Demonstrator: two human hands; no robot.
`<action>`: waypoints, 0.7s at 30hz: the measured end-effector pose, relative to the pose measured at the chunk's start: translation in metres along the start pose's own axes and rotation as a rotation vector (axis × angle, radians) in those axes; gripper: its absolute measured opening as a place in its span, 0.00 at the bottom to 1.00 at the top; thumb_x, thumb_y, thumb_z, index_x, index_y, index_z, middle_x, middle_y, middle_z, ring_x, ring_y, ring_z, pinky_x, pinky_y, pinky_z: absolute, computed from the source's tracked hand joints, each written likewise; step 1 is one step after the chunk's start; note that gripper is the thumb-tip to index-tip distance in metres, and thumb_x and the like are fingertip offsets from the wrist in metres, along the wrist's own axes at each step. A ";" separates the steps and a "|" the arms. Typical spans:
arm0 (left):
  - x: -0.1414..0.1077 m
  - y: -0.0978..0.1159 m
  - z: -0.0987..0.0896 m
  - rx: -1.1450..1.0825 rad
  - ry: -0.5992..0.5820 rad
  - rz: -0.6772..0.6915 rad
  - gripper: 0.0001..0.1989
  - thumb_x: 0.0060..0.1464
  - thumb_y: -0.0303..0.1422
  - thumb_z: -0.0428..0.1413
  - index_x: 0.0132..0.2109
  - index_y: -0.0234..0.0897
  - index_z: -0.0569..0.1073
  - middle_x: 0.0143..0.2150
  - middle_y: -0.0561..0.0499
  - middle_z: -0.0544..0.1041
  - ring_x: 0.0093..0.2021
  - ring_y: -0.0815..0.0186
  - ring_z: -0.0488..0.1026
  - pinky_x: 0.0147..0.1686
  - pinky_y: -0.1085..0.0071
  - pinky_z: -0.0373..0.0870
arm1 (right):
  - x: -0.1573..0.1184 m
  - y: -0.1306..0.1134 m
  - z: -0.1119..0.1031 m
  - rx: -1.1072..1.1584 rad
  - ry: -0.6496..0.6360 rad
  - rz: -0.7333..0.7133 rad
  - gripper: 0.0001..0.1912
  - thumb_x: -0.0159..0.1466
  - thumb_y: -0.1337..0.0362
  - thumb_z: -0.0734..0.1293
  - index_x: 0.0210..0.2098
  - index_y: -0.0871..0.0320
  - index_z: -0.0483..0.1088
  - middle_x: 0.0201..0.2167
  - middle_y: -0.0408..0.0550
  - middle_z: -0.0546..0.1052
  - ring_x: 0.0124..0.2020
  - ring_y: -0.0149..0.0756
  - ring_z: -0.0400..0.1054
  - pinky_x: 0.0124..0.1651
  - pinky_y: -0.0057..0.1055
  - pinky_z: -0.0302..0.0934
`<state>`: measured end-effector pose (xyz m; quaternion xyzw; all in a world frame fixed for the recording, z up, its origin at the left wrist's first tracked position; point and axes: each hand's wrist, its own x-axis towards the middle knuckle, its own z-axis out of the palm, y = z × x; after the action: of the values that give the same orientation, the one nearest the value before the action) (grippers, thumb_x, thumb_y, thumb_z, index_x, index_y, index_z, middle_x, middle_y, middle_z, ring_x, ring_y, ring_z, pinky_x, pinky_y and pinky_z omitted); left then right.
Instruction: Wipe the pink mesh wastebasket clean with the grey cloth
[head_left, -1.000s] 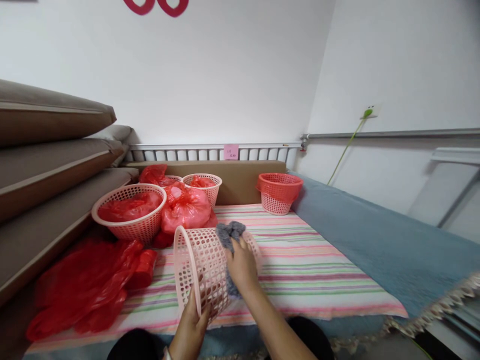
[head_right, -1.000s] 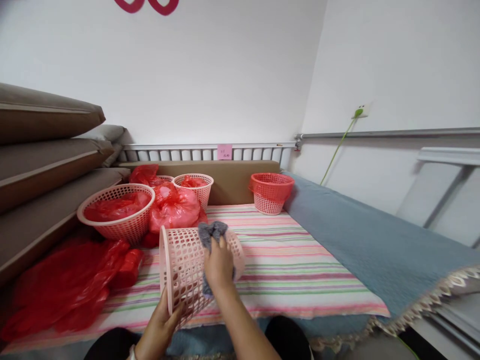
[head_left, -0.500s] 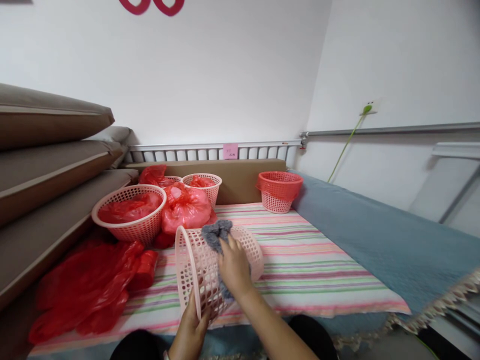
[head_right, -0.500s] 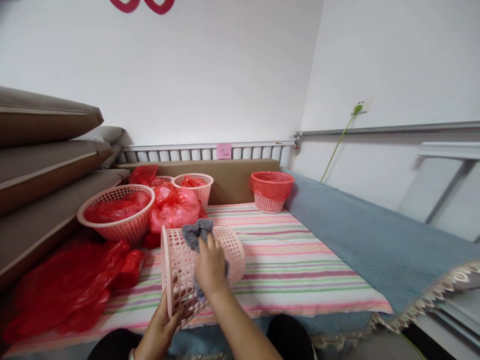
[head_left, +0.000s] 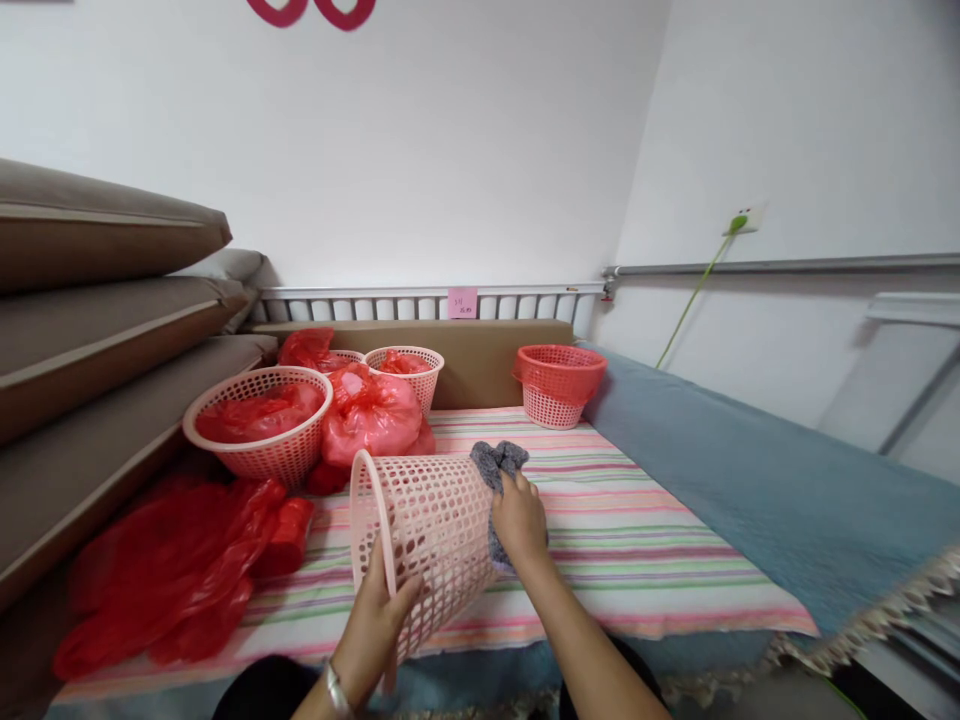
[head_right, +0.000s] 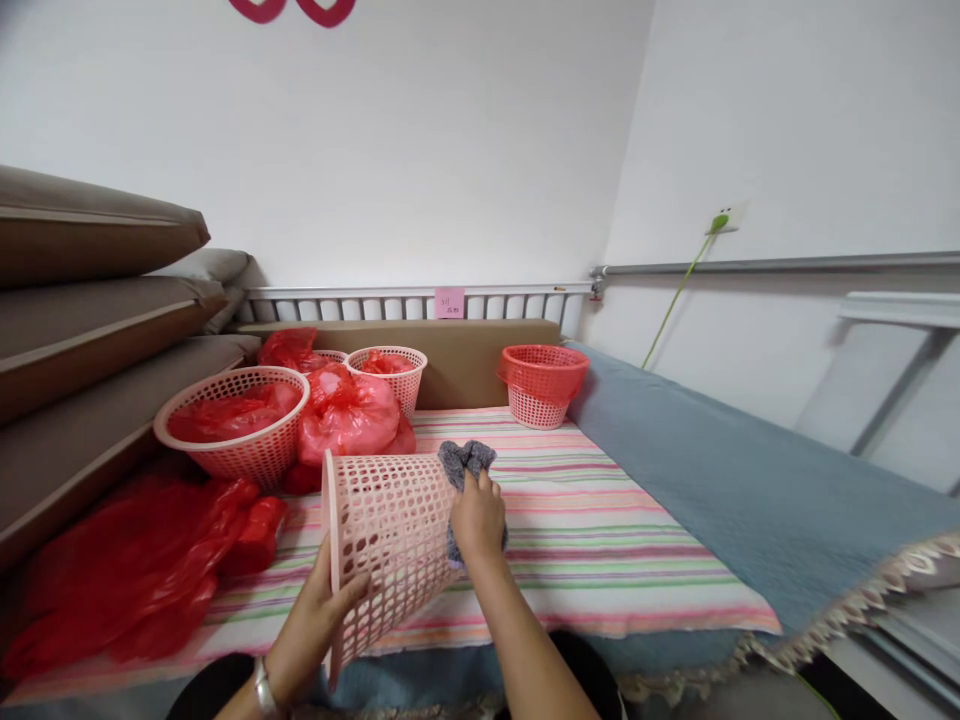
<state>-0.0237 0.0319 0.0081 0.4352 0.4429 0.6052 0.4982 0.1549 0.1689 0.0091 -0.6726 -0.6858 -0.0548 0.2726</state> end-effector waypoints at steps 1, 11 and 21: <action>0.003 0.006 0.002 -0.019 0.009 -0.006 0.42 0.51 0.36 0.57 0.66 0.43 0.42 0.61 0.36 0.64 0.54 0.50 0.70 0.48 0.54 0.69 | -0.001 0.000 0.000 -0.001 0.003 -0.001 0.19 0.62 0.70 0.57 0.52 0.60 0.66 0.49 0.54 0.68 0.46 0.42 0.62 0.46 0.31 0.53; 0.000 0.005 0.000 -0.092 -0.004 -0.049 0.41 0.54 0.35 0.54 0.66 0.48 0.37 0.64 0.39 0.60 0.57 0.51 0.66 0.46 0.58 0.71 | -0.009 -0.006 -0.009 0.018 -0.022 0.003 0.21 0.61 0.70 0.58 0.53 0.60 0.66 0.51 0.55 0.68 0.46 0.44 0.62 0.47 0.33 0.54; 0.001 -0.007 0.000 -0.066 0.029 -0.025 0.41 0.51 0.40 0.57 0.66 0.41 0.43 0.58 0.37 0.68 0.56 0.50 0.68 0.50 0.54 0.69 | -0.034 -0.069 -0.038 0.275 -0.023 -0.191 0.19 0.59 0.69 0.60 0.50 0.58 0.68 0.52 0.54 0.67 0.52 0.44 0.59 0.54 0.36 0.52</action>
<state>-0.0218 0.0335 0.0010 0.4041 0.4354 0.6195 0.5132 0.0986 0.1158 0.0464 -0.5612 -0.7507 0.0214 0.3479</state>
